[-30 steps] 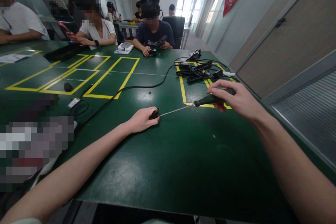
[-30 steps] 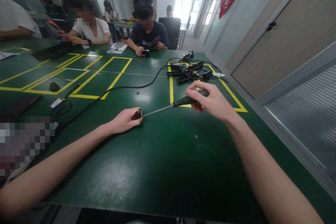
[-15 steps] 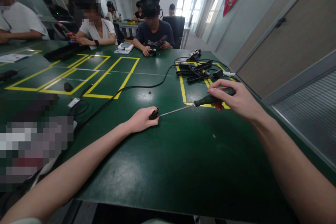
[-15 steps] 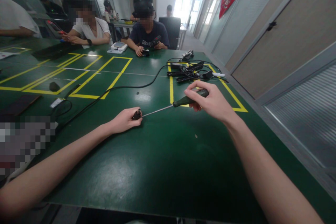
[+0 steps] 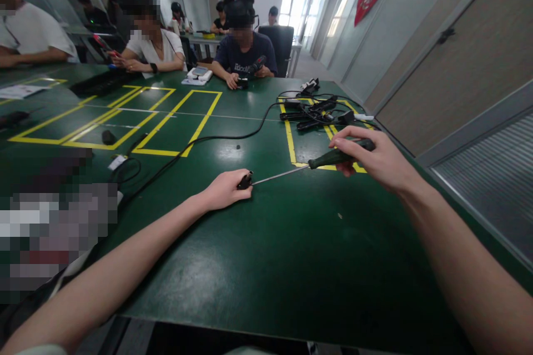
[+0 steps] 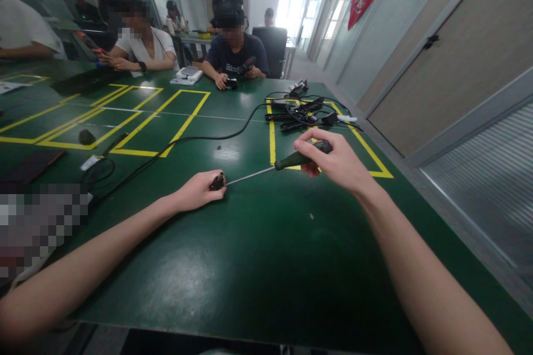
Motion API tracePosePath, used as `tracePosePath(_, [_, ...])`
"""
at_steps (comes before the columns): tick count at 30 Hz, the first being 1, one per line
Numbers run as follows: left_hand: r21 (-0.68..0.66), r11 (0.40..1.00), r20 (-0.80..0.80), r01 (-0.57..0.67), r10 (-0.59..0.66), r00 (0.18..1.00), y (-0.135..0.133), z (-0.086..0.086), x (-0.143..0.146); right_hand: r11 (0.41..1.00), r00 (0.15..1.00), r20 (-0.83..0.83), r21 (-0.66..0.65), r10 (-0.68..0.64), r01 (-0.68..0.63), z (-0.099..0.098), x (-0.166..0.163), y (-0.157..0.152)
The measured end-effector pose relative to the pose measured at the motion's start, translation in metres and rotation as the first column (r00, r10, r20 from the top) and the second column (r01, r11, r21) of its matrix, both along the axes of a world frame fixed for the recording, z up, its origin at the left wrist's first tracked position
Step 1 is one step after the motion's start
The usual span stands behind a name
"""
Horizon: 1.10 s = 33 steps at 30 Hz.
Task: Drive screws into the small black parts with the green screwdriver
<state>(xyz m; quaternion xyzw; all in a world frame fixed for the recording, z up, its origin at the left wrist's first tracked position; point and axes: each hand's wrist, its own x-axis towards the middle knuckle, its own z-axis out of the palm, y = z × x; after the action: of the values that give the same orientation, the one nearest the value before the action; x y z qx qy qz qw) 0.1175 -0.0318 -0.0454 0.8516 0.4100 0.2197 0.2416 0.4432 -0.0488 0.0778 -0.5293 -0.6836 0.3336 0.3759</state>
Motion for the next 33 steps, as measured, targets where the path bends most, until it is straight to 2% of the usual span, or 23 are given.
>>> tracePosePath(4, [-0.006, 1.000, 0.002, 0.003, -0.003, 1.000, 0.0010, -0.0010, -0.0007, 0.999, 1.000, -0.013, -0.052, 0.011, -0.012, -0.0004, 0.0004, -0.0003])
tracePosePath(11, [-0.001, 1.000, 0.027, -0.002, 0.002, 1.000, -0.0004, 0.0024, -0.0001, 0.999, 0.997, -0.076, 0.037, 0.015, -0.012, 0.0012, -0.0021, -0.0005])
tracePosePath(20, [0.007, 1.000, 0.052, -0.005, 0.005, 0.999, -0.0007, 0.0031, -0.0006, 0.998, 0.978, -0.201, 0.038, 0.064, -0.058, -0.0026, -0.0064, -0.0001])
tracePosePath(28, [0.021, 1.000, 0.038, -0.003, 0.002, 0.999, -0.0009, 0.0022, -0.0014, 1.000, 0.977, -0.212, 0.026, 0.017, -0.012, -0.0074, -0.0055, 0.0020])
tracePosePath(33, [-0.022, 0.999, 0.083, 0.036, -0.034, 0.996, -0.0017, 0.0058, -0.0012, 0.997, 0.976, -0.216, 0.072, -0.012, 0.028, -0.0044, -0.0069, 0.0006])
